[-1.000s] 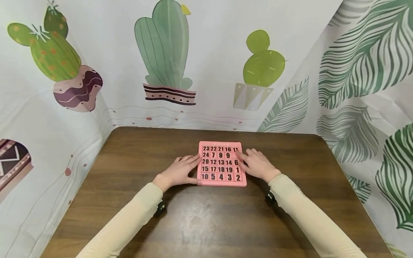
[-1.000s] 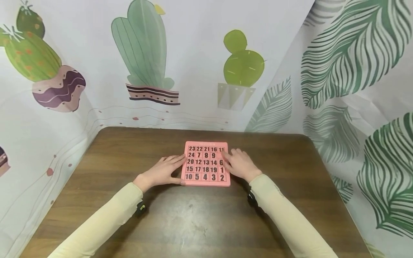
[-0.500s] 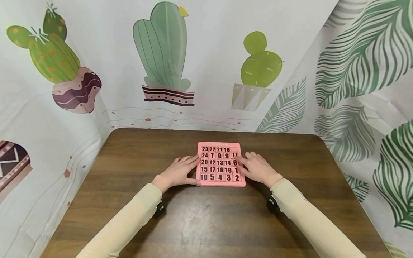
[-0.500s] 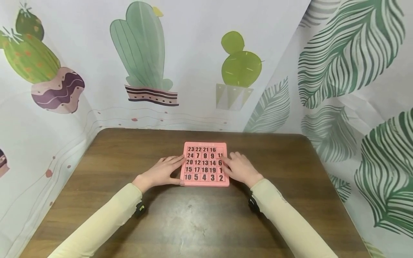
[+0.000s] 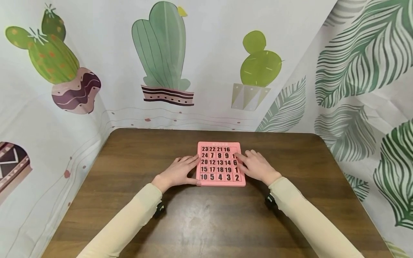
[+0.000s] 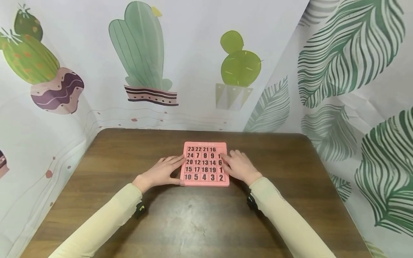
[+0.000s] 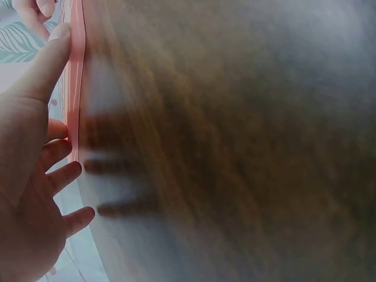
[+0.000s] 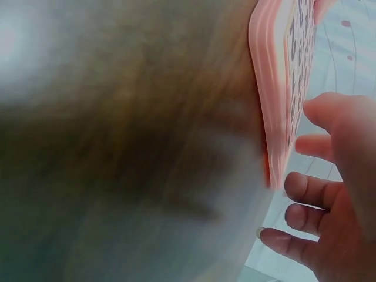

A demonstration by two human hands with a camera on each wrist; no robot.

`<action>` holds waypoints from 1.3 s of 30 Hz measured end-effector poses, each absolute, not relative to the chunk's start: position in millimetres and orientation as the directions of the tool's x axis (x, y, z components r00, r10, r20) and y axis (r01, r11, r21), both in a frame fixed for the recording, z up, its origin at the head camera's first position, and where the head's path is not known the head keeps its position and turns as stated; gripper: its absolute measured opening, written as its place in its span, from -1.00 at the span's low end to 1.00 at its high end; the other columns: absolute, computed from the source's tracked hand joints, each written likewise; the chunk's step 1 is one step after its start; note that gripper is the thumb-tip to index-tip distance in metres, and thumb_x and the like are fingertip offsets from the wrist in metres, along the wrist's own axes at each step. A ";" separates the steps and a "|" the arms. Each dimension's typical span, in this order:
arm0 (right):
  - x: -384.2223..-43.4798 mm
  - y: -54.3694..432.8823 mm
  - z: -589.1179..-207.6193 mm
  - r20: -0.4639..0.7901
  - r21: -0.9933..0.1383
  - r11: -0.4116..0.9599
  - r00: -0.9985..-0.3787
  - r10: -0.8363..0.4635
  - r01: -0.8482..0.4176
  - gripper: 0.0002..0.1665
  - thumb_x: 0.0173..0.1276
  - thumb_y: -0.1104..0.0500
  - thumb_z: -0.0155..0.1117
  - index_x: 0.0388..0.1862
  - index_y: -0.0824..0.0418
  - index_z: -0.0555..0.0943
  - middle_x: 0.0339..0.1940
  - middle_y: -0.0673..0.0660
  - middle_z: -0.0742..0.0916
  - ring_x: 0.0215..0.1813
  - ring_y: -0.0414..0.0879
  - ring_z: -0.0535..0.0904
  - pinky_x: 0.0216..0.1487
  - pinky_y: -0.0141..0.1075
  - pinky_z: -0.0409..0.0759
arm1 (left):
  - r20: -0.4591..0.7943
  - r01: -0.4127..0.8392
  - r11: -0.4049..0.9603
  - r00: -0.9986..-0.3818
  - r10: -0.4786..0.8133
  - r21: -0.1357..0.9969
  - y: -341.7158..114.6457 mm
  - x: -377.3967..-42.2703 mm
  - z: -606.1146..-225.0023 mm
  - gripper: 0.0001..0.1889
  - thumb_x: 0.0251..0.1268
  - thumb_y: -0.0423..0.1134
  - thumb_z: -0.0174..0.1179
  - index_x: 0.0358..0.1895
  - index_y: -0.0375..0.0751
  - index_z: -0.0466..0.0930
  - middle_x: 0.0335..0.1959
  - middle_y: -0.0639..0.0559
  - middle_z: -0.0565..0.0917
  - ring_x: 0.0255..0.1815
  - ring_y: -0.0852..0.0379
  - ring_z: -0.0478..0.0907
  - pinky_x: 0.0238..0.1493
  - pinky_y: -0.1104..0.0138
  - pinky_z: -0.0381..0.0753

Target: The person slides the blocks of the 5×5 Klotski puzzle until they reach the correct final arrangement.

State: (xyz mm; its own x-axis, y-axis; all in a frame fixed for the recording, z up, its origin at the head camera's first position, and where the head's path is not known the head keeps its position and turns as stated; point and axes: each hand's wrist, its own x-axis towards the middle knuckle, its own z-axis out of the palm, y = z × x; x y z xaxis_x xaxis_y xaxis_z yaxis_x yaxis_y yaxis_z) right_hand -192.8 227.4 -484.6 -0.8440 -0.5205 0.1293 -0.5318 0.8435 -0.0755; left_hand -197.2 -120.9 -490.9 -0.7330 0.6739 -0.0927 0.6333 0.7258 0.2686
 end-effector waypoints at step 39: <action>-220.2 185.6 -481.7 0.071 -0.062 0.832 -0.834 -0.547 -0.551 -0.45 0.61 -0.09 0.15 0.47 0.04 0.58 -0.14 0.21 0.64 0.05 0.15 0.48 0.09 0.07 0.46 | -0.112 0.622 0.737 -0.739 0.664 0.264 -120.9 -197.1 -489.0 0.08 0.27 0.42 0.27 0.68 -0.16 0.12 0.69 -0.10 0.13 0.63 -0.17 0.16 0.50 -0.19 0.17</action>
